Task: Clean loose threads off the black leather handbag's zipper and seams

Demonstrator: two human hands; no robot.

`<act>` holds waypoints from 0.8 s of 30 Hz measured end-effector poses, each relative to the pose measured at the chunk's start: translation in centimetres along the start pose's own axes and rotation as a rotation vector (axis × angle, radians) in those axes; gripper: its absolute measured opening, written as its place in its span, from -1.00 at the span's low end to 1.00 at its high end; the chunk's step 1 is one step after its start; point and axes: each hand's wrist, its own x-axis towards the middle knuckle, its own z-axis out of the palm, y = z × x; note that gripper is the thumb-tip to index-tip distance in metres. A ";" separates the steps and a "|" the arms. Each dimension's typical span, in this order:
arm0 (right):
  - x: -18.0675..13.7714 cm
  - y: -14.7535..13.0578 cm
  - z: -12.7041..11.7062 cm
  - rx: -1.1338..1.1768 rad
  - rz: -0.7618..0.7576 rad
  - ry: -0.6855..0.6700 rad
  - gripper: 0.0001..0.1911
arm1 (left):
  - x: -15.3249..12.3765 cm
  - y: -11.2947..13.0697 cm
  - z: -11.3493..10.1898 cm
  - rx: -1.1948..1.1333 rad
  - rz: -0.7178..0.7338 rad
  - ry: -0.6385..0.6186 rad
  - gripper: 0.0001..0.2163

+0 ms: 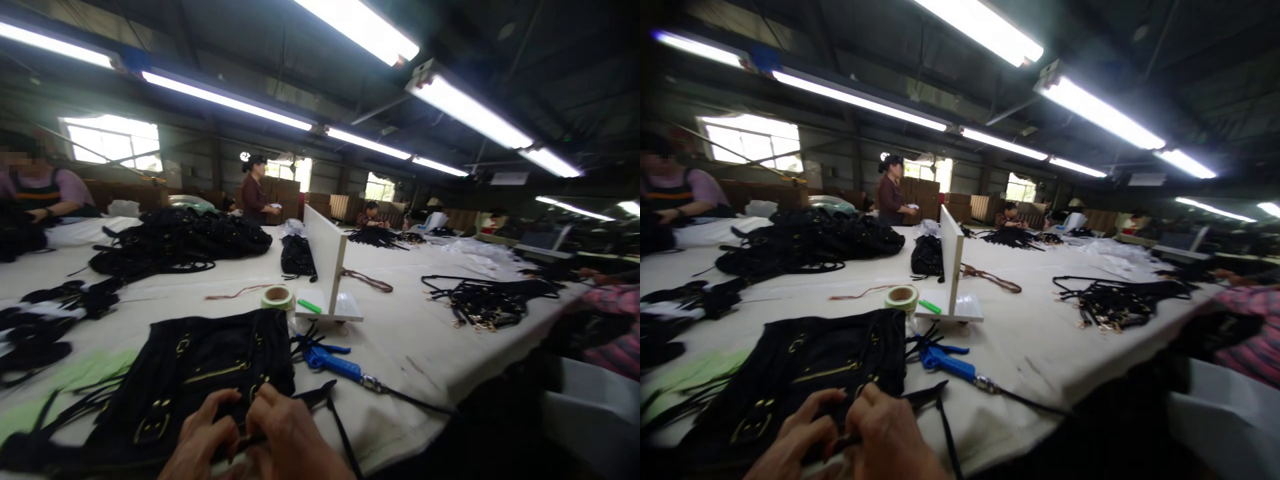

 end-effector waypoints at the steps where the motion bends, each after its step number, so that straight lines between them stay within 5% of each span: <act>1: -0.2 -0.4 -0.7 0.059 0.018 0.008 -0.65 | 0.1 1.0 -0.7 -0.023 -0.030 -0.032 -0.93; 5: -0.3 -0.5 -1.2 0.236 0.057 0.040 -0.74 | 0.7 3.2 -2.5 -0.055 -0.130 -0.145 -0.83; 10: -0.6 0.3 0.0 0.292 0.118 0.124 -0.84 | 0.1 1.6 -3.7 0.220 -0.017 0.026 -0.49; 16: -0.5 0.8 1.5 0.234 0.004 0.223 -0.87 | 0.7 -1.0 -4.6 0.418 0.204 0.141 -0.67; 20: -0.6 0.8 4.0 0.117 -0.195 0.200 -0.80 | 2.3 -0.8 -5.2 0.383 0.183 0.231 -0.79; 24: -0.3 0.9 6.1 -0.165 -0.079 0.058 -0.66 | 4.2 0.2 -5.8 0.375 0.137 0.288 -0.83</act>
